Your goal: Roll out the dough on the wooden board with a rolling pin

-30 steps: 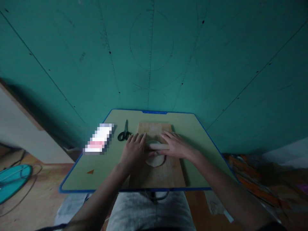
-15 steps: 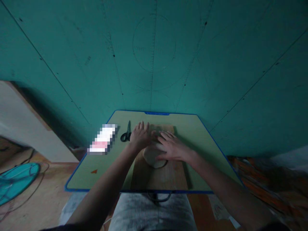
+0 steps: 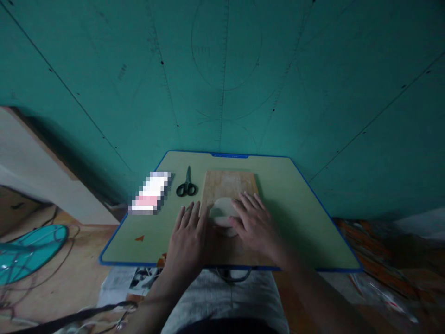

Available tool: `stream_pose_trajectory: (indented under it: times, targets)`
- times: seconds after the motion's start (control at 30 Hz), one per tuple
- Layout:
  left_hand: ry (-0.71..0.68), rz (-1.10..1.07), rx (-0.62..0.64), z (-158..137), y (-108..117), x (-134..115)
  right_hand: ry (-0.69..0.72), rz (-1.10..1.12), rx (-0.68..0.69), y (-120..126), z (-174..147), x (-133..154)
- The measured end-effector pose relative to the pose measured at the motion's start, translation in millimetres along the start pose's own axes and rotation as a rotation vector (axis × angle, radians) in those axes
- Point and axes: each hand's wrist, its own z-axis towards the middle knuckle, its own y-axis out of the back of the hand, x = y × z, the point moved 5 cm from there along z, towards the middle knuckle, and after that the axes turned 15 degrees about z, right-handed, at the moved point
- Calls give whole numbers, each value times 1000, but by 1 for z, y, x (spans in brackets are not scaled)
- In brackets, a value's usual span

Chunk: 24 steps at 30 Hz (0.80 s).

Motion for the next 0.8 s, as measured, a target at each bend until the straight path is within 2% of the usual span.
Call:
stream_pose_trajectory:
  times: [0.2,0.33,0.4,0.47,0.63,0.8]
  targets:
    - [20,1,-58,-35,11,-11,46,-10,-28,0,-34,16]
    - [-24,23,-71,-37,22,-11,71,1,-3,-1,-40,17]
    - [-46,6,-23,-23,22,-6,76,4,28,0,-33,14]
    - [-60,-34,76,0,14,-1,75,10,67,1,-21,9]
    - [54,-21,313,57,-23,13,56,15,135,2,17,-4]
    - [-137,-88,359,90,-45,2,32,-28,149,2,42,-14]
